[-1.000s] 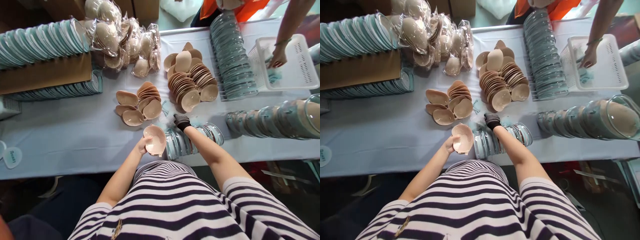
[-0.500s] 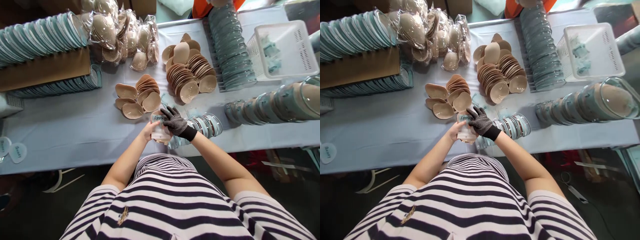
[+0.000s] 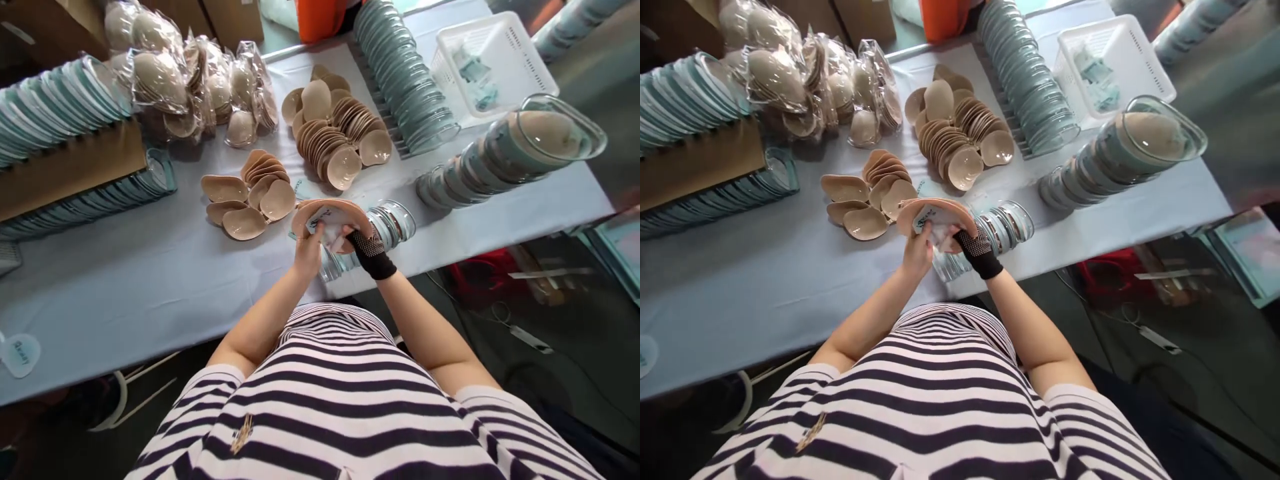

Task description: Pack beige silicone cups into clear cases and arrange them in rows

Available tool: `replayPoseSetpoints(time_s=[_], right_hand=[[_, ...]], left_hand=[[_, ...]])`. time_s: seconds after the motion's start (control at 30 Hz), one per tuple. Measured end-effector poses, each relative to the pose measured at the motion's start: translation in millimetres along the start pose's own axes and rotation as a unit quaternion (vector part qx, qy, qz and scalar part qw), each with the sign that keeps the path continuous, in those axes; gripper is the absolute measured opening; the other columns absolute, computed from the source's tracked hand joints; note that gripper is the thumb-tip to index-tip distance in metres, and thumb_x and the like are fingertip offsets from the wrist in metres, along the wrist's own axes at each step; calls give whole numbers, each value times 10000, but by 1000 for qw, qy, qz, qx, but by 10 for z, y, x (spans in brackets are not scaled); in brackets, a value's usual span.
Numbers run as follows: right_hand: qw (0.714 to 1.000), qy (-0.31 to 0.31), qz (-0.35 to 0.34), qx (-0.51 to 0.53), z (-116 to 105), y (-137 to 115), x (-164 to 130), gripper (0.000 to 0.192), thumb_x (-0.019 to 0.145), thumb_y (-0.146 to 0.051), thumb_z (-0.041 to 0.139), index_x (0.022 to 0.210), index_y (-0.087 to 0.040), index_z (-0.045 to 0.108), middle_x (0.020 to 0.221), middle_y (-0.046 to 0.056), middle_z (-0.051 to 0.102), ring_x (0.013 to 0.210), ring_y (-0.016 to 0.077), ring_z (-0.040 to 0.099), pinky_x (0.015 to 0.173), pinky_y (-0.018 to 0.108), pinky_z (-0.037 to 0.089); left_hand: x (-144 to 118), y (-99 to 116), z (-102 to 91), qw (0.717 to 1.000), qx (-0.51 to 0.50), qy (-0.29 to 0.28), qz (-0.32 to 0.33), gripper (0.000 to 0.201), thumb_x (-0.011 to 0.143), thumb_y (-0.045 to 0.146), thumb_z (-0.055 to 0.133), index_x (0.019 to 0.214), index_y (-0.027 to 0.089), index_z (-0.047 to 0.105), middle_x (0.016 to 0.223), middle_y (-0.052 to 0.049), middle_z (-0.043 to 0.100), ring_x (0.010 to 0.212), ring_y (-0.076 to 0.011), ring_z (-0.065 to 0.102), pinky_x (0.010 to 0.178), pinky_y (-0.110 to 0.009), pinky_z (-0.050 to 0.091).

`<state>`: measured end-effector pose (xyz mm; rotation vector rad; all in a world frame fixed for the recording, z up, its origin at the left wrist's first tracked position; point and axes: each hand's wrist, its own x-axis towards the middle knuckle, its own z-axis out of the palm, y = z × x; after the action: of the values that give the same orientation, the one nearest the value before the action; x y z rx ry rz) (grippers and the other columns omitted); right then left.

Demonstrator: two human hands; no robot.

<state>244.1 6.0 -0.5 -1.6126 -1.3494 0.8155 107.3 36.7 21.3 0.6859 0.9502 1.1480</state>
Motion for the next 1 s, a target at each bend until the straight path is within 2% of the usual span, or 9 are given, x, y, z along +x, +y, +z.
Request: replayPoseSetpoints(time_s=[0.07,0.13,0.23,0.3,0.4,0.53,0.77,0.87,1.0], right_hand=[[995,72,25,-57,-230,76,-12,446,949,-439,429,1301,-197,556,1162,123,682,1181,265,605,1037,470,497],[979,134,56,-140,-440,186,-175,444,952,-407,394,1303,-195,564,1170,139,679,1195,280,599,1038,489,490],[945,187,85,-255,-596,345,-606,505,964,-389,315,1345,-148,543,1240,192,643,1222,309,585,1037,506,482],[930,193,95,-297,-574,397,-893,531,964,-397,312,1364,-129,535,1275,209,622,1236,321,578,1039,491,484],[923,185,115,-316,-419,383,-1165,546,957,-417,349,1388,-133,527,1264,202,632,1202,330,601,1003,464,509],[918,185,136,-322,-180,364,-1301,567,932,-440,410,1390,-132,540,1180,207,668,1103,354,641,940,463,535],[916,89,127,-370,162,653,-1659,584,865,-347,439,1406,-150,539,920,154,700,814,304,676,738,402,565],[911,82,152,-373,249,681,-1601,555,898,-353,428,1398,-132,525,1028,166,711,850,292,678,761,384,556],[910,58,172,-372,237,508,-1282,495,940,-307,418,1399,-134,487,1183,176,682,967,264,675,839,347,528]], left_hand=[[89,-28,-50,991,94,-86,40,449,842,336,664,1273,267,559,1351,-27,590,1348,-229,466,1120,-356,378],[185,-95,-165,958,237,-149,58,396,838,337,661,1219,246,604,1293,-65,609,1306,-254,490,1126,-385,351],[284,-279,-336,853,448,-253,89,243,838,309,639,1064,230,680,1217,-103,621,1257,-282,502,1141,-436,308],[322,-416,-388,778,515,-342,114,195,829,295,640,1009,244,696,1192,-106,626,1240,-290,502,1147,-460,289],[371,-561,-380,721,542,-408,141,173,830,309,634,979,252,702,1124,-111,645,1210,-304,507,1159,-488,251],[449,-625,-341,688,559,-447,119,188,820,358,642,954,242,705,1021,-126,657,1180,-335,504,1147,-510,249],[436,-672,-289,657,591,-450,131,550,677,248,735,1212,184,624,1213,-164,599,1249,-368,467,1145,-474,272],[392,-701,-273,650,604,-438,149,651,674,253,742,1296,179,563,1259,-164,581,1289,-366,436,1157,-475,268],[386,-719,-282,657,614,-410,154,678,639,271,793,1264,157,557,1254,-178,564,1283,-374,434,1130,-488,318]])
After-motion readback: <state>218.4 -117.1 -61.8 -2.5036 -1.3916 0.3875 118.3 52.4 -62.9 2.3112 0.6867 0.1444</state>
